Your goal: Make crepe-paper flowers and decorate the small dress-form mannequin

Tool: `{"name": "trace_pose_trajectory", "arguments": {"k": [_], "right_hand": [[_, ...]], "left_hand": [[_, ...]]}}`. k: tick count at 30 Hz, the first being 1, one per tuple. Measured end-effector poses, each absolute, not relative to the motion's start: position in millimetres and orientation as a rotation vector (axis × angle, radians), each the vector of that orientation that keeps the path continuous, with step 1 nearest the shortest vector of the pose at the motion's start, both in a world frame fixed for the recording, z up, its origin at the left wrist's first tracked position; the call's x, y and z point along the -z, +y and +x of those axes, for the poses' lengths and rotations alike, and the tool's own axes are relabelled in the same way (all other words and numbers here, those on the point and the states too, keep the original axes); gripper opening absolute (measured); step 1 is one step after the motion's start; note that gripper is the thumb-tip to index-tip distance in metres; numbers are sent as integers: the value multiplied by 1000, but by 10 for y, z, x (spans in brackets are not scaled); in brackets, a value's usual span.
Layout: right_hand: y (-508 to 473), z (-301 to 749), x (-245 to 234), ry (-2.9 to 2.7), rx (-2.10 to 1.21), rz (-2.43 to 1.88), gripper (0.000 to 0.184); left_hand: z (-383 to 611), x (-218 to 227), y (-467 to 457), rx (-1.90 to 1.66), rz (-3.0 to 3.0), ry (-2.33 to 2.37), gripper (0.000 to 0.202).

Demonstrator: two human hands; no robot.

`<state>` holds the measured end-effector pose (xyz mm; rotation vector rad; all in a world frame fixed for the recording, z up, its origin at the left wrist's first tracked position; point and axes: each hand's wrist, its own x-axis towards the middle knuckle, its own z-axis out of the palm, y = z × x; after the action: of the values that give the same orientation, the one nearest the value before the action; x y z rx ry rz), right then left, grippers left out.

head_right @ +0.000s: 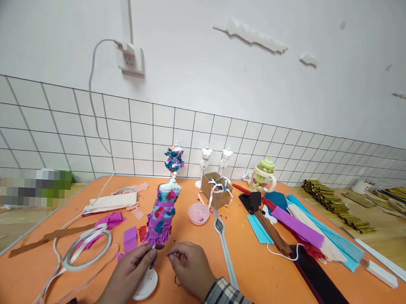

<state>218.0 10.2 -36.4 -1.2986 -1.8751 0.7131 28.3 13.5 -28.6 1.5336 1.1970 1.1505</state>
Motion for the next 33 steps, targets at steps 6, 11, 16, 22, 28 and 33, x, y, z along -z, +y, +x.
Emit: {"name": "trace_pose_trajectory", "arguments": {"k": [6, 11, 16, 22, 28, 33], "right_hand": [[100, 2145, 385, -1873, -714, -1325, 19], [-65, 1949, 345, -1978, -642, -1353, 10], [-166, 1826, 328, -2023, -549, -1413, 19], [-120, 1830, 380, -1979, -623, -1410, 3], [-112, 1859, 379, -1979, -675, -1398, 10], [-121, 1866, 362, -1974, -759, -1316, 16]], "left_hand": [[256, 338, 184, -1150, 1544, 1221, 46], [288, 338, 187, -1197, 1527, 1084, 40], [349, 250, 123, -1194, 1364, 1028, 35], [375, 279, 89, -1111, 1220, 1016, 39], [328, 308, 106, -1151, 1280, 978, 44], [297, 306, 122, -1121, 1302, 965, 51]]}}
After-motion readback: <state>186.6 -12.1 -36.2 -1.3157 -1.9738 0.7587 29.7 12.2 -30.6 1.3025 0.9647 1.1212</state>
